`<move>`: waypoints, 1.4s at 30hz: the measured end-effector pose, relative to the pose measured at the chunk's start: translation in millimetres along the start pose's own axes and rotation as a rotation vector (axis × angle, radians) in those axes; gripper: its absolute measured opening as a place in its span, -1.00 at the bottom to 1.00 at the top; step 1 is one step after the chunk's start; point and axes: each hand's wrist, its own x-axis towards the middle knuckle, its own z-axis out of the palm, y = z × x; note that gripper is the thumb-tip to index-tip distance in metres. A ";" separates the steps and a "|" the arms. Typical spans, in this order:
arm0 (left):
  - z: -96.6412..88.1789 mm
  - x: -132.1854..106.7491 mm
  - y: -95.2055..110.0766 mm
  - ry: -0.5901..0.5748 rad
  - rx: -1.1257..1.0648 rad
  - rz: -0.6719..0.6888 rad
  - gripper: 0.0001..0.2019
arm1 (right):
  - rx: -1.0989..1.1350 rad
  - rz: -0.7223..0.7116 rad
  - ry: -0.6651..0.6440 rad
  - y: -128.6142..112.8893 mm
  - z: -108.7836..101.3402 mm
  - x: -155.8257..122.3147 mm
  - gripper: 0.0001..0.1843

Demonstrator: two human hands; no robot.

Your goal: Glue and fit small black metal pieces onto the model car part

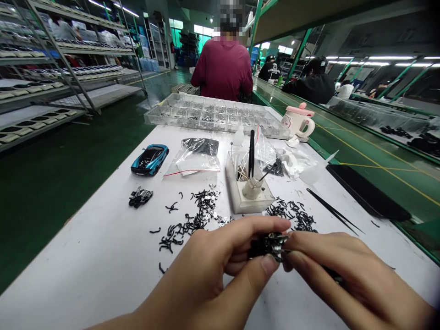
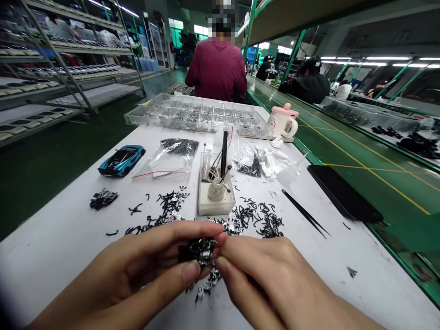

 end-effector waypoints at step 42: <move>-2.5 2.3 2.8 -0.114 -0.112 -0.294 -0.81 | 0.062 0.138 -0.112 -5.2 -0.6 8.7 -0.55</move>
